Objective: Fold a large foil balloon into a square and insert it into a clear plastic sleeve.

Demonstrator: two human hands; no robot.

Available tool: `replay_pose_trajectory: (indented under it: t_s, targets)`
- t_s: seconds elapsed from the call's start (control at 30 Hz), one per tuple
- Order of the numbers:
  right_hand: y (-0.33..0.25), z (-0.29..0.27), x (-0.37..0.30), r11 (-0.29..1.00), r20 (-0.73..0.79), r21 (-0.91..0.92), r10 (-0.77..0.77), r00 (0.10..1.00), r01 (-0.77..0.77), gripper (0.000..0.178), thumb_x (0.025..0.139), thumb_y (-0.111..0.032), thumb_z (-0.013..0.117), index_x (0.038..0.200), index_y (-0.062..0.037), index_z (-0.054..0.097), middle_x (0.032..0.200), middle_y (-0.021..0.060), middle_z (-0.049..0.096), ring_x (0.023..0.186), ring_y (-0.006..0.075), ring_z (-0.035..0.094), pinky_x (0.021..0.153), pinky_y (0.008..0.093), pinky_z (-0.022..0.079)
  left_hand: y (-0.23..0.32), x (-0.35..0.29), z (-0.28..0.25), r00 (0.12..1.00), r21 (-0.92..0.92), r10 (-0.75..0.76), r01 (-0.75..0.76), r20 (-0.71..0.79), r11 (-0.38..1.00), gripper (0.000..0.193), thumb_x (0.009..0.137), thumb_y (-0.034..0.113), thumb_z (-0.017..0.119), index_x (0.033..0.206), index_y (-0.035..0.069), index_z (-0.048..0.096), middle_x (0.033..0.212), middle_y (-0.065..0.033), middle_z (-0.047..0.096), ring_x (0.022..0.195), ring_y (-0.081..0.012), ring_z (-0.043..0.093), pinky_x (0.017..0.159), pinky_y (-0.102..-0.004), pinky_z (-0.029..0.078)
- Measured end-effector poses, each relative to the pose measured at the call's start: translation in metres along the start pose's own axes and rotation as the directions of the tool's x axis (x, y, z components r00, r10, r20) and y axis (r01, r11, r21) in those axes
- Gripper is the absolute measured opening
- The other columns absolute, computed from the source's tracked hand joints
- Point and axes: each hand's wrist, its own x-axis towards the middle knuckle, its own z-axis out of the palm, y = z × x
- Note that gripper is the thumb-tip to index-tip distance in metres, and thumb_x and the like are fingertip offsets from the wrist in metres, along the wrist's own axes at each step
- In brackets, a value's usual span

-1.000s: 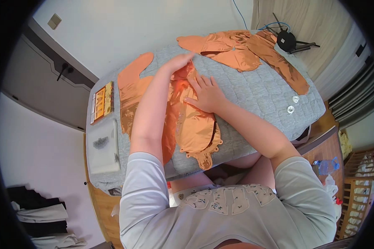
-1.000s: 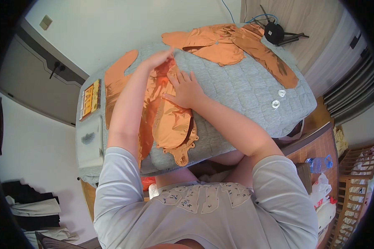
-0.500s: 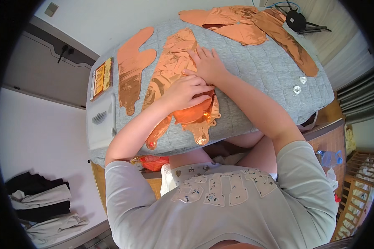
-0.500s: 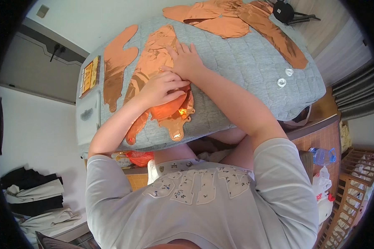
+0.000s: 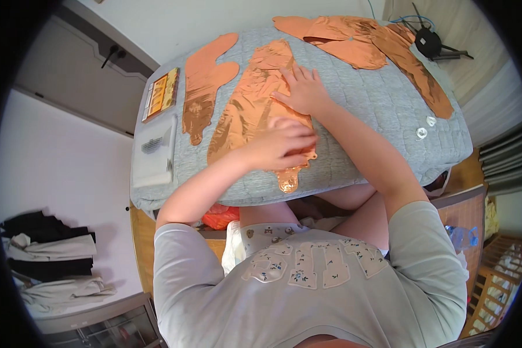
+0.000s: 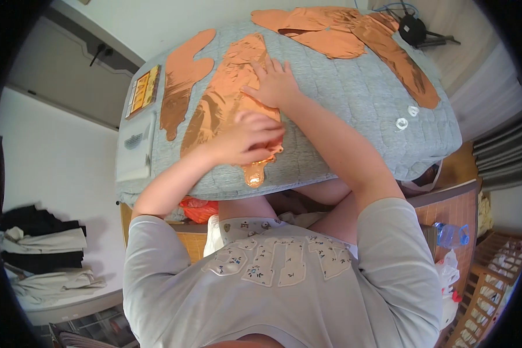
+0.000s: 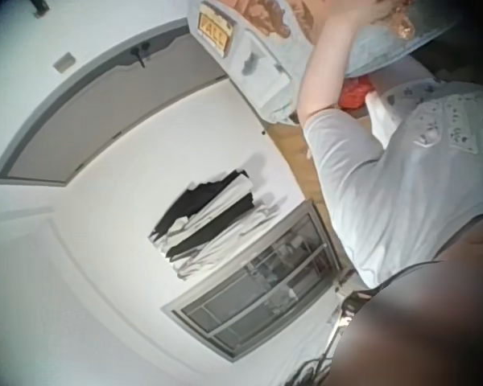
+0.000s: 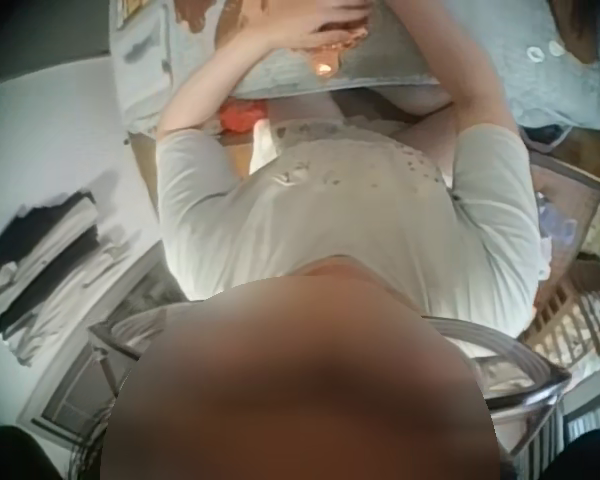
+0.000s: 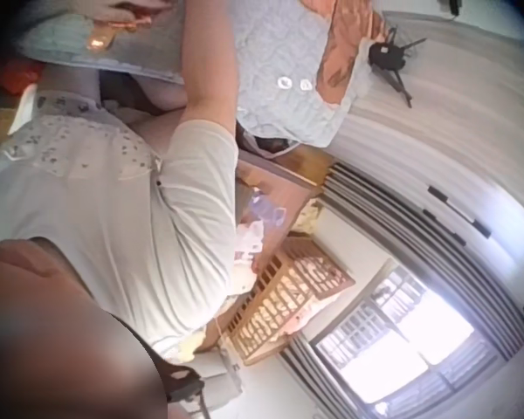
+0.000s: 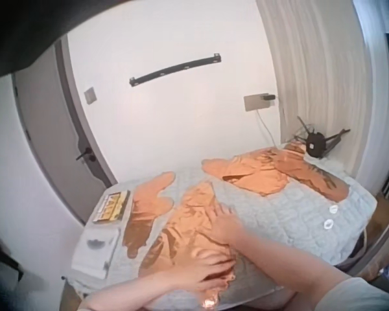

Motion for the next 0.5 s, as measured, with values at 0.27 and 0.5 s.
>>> replay_pose_trajectory:
  t_s: [0.27, 0.5]
  targets:
    - [-0.002, 0.001, 0.002, 0.999, -0.018, -0.038, 0.033, 0.999, -0.034, 0.091, 0.096, -0.077, 0.042, 0.163, -0.0155, 0.031, 0.165, 0.0196, 0.035, 0.154, 0.0342, 0.029, 0.125, 0.0583, 0.02, 0.011, -0.083, -0.036, 0.949, -0.174, -0.288, 0.264, -0.127, 0.949, 0.048, 0.088, 0.008, 0.068, 0.135, 0.015, 0.068, 0.14, -0.0063, 0.063, 0.131, -0.0265, 0.053, 0.115, -0.0419, 0.03]
    - [0.001, 0.0, 0.003, 0.999, 0.009, -0.014, 0.031, 0.999, -0.031, 0.094, 0.095, -0.079, 0.042, 0.163, -0.0155, 0.03, 0.167, 0.0232, 0.03, 0.156, 0.0368, 0.027, 0.126, 0.0578, 0.016, 0.018, -0.087, -0.026, 0.852, -0.01, -0.449, 0.463, -0.269, 0.886, 0.034, 0.088, 0.007, 0.069, 0.119, 0.018, 0.075, 0.12, -0.0015, 0.067, 0.117, -0.0221, 0.059, 0.109, -0.0401, 0.033]
